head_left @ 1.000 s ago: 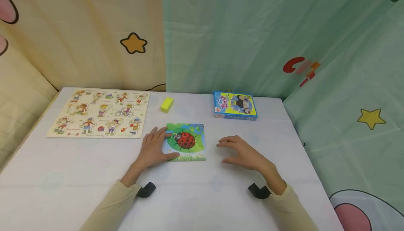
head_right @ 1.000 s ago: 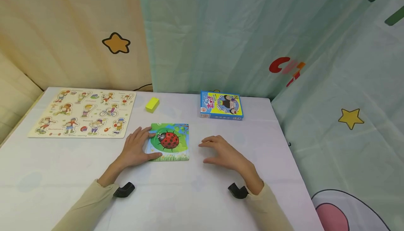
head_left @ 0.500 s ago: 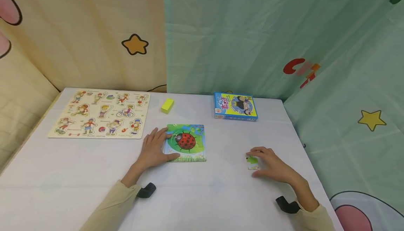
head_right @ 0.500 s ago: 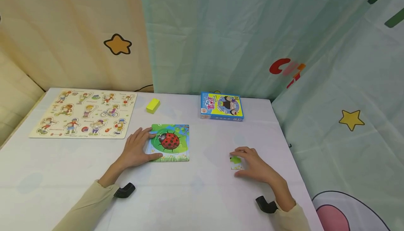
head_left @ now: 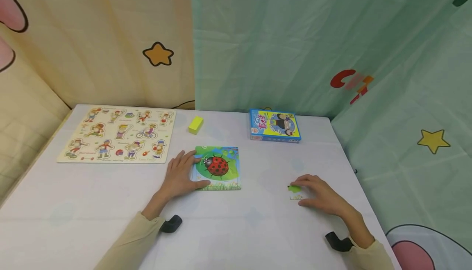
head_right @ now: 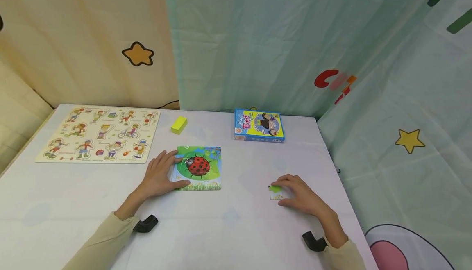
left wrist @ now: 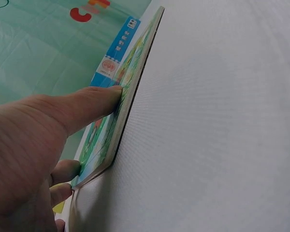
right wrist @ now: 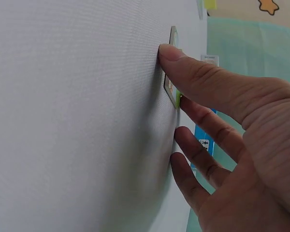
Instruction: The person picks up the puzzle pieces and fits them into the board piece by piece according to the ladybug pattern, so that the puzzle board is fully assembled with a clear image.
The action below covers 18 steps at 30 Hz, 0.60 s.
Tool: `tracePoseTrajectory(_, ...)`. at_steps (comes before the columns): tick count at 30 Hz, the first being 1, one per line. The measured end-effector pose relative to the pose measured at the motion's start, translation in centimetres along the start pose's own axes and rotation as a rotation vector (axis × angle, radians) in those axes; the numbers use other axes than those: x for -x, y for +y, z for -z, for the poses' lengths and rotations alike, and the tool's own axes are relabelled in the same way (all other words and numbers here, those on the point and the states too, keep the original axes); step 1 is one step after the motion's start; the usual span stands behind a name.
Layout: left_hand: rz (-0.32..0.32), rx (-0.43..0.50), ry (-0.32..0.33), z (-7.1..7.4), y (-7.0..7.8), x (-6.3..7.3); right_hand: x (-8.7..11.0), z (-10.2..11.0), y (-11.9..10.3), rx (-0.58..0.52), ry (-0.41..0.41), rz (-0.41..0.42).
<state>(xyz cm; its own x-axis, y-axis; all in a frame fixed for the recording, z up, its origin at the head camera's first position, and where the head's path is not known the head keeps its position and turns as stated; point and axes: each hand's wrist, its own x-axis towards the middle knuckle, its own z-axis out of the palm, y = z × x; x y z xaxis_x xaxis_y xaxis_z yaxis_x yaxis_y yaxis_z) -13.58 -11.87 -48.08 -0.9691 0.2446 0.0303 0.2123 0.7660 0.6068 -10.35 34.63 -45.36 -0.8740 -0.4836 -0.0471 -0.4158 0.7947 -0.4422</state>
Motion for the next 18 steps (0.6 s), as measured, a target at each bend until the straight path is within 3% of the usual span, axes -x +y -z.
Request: tracePoseTrajectory(18,0.003,-0.008,-0.002,-0.09,-0.08,-0.01,-0.26,-0.23,-0.11,-0.012,0.061,0.068)
